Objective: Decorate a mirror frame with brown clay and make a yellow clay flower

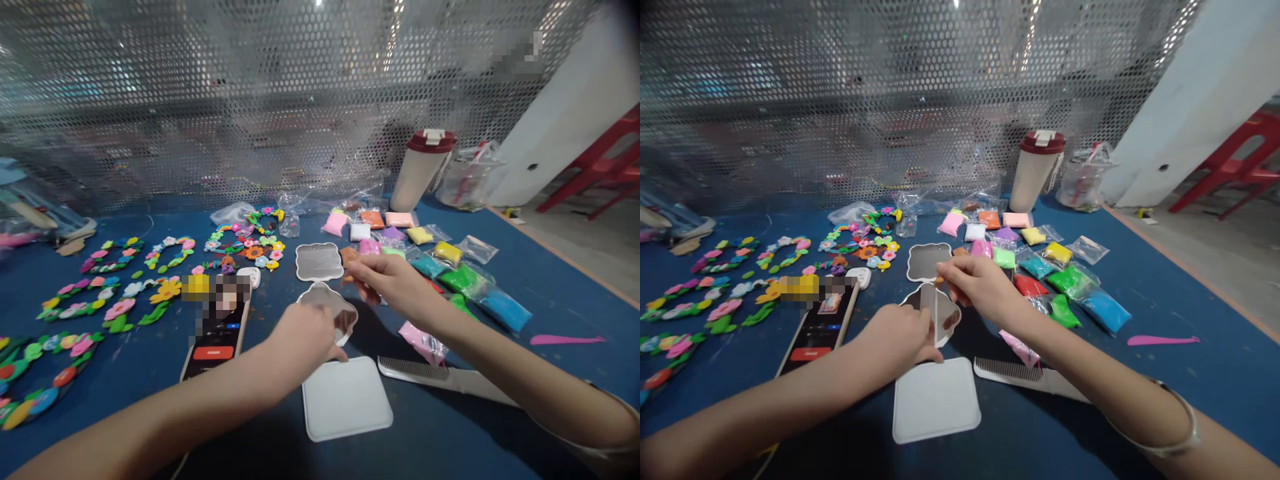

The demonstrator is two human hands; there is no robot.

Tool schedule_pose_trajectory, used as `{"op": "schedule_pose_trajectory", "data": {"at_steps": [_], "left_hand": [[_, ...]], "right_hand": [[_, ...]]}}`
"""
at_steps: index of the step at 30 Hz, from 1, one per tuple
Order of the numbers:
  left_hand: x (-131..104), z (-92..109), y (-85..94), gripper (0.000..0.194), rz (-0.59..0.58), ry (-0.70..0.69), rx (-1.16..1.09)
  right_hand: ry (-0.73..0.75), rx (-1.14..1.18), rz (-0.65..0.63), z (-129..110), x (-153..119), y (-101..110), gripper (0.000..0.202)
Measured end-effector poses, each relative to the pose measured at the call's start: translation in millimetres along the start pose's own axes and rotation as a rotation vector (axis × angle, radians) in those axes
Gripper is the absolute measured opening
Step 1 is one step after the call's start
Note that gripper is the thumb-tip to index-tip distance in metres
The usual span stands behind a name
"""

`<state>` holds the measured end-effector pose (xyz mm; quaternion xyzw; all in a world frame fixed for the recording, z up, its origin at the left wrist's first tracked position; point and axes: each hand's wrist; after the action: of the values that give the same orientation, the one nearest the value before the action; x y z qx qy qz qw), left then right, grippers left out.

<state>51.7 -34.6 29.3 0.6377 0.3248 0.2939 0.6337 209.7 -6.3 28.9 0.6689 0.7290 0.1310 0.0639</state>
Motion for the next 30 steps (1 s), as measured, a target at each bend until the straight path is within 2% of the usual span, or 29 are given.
{"op": "schedule_pose_trajectory", "data": {"at_steps": [2, 5, 6, 8, 9, 12, 16, 21, 24, 26, 28, 30], "left_hand": [[2, -2, 8.8, 0.037, 0.031, -0.009, 0.013], [5, -24, 25.7, 0.026, 0.105, 0.020, 0.055], [5, -35, 29.1, 0.030, 0.126, 0.004, 0.058], [7, -54, 29.6, 0.043, 0.090, -0.090, 0.008], [9, -62, 26.8, 0.053, 0.051, -0.182, -0.086], [12, -75, 12.5, 0.070, 0.003, -0.252, -0.185], [11, -73, -4.2, 0.070, -0.009, -0.232, -0.294], [1, -52, -13.4, 0.061, 0.041, -0.137, -0.305], [-4, -43, -9.7, 0.059, 0.065, -0.070, -0.285], [-8, -45, -2.4, 0.058, 0.098, -0.045, -0.274], [-13, -52, 6.2, 0.048, 0.188, 0.038, -0.170], [-19, -58, 12.3, 0.032, 0.191, 0.156, -0.048]], "right_hand": [[0.011, -0.027, -0.025, 1, -4, 2, 0.029], [0.038, -0.060, -0.047, 5, -9, 7, 0.019], [0.046, -0.073, -0.056, 7, -10, 9, 0.018], [0.053, -0.090, -0.075, 12, -12, 10, 0.021], [0.046, -0.083, -0.086, 16, -14, 10, 0.022], [0.000, -0.027, -0.117, 27, -20, 7, 0.025], [-0.004, -0.042, -0.126, 38, -30, 1, 0.025], [0.129, -0.164, -0.132, 38, -39, -2, 0.018], [0.212, -0.245, -0.096, 37, -42, -4, 0.016], [0.252, -0.289, -0.068, 38, -42, -6, 0.017], [0.297, -0.318, -0.065, 39, -41, -11, 0.018], [0.368, -0.329, -0.091, 40, -40, -19, 0.018]]}}
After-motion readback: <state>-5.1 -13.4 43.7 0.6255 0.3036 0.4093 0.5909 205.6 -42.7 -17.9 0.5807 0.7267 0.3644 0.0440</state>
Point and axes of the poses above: each hand's wrist, its own x-axis towards the middle knuckle, its own y-axis out of the back of the hand, z = x × y, and after that the axes turned 15 degrees about z, right-handed
